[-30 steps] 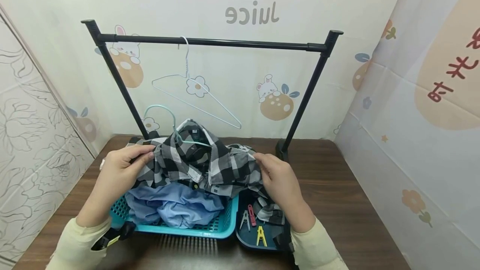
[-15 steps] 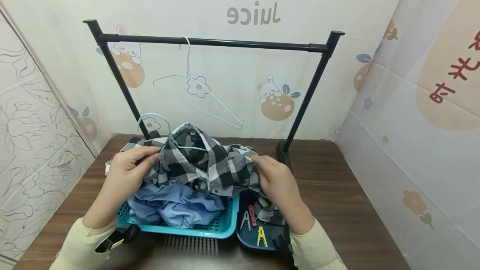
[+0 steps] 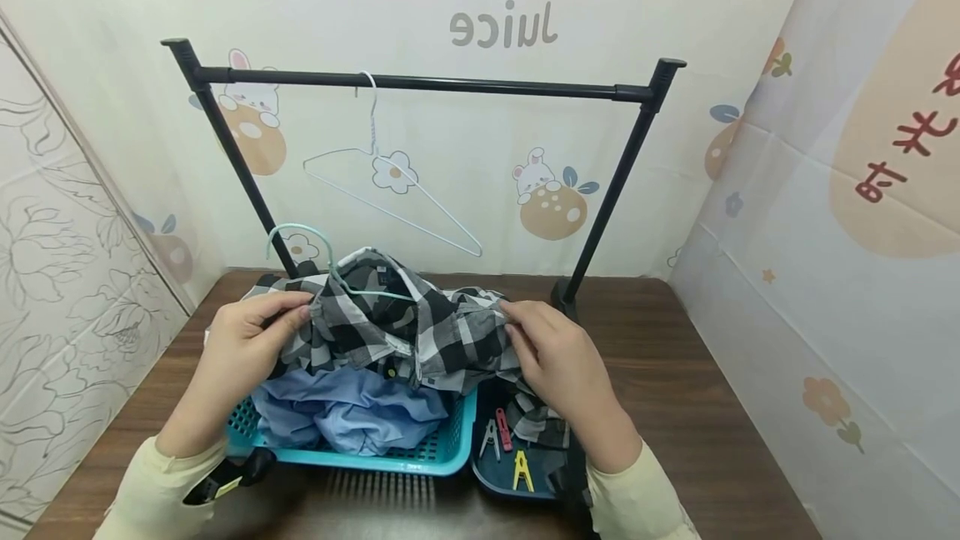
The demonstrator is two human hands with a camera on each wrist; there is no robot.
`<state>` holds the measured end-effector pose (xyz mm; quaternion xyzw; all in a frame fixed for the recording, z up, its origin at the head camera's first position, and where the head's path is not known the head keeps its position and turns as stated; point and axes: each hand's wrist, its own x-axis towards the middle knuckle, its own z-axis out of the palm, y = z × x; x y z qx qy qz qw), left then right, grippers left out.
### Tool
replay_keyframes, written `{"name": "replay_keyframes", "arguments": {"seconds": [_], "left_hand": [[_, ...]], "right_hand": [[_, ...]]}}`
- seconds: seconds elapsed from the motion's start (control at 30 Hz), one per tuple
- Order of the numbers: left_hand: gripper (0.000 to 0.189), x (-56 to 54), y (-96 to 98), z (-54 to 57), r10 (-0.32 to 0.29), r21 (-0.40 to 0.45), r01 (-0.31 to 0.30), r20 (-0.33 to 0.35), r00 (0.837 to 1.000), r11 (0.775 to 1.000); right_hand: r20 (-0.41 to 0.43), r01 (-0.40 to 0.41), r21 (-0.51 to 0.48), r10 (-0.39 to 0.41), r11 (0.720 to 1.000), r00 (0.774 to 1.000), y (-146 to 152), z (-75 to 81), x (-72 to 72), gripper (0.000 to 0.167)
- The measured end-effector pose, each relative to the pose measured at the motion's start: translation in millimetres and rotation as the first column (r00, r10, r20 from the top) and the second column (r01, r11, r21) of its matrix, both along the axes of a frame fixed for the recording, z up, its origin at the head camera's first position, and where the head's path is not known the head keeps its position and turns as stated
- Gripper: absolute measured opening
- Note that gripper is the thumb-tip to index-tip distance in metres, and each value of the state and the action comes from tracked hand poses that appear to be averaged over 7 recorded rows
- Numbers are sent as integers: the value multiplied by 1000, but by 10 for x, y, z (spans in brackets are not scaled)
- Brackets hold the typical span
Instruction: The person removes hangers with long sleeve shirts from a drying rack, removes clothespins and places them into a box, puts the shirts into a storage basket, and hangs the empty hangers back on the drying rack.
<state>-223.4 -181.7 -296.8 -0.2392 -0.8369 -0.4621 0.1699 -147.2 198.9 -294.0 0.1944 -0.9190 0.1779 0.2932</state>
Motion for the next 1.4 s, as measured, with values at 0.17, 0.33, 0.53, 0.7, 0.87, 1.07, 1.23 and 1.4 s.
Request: {"name": "replay_keyframes", "arguments": {"seconds": [0.17,0.33,0.53,0.7,0.87,1.07,1.23,1.4], "left_hand": [[16,-12,-9,1,7,26,-7,-9,1000,1000],[15,-15,-14,16,14,37,-14,-12,1000,999],[15,-10,-14,9,9,45,-9,-17,1000,999],[16,2,-7,6,-20,50,21,-28,999,999],[17,22,6,13,-41,46,44,-45,998,998],[19,52,15,27,-56,52,59,-66,996,997],[20,71,28,34,-55,50,59,-74,996,997],[20,82,50,37,-56,35,60,-99,994,998]], "right_hand": [[-131,-124,-14,121,992,984,-45,84,52,31],[-254,-299,42,300,953,919,-165,147,66,29],[-226,-313,86,325,946,918,-248,120,76,36],[-148,-263,90,274,961,950,-252,52,69,47],[-105,-229,106,240,968,965,-258,-12,46,55],[-42,-176,129,183,976,982,-295,-71,56,66],[-5,-125,131,127,983,992,-338,-85,80,74],[5,-79,147,79,986,997,-370,-102,82,76]]}}
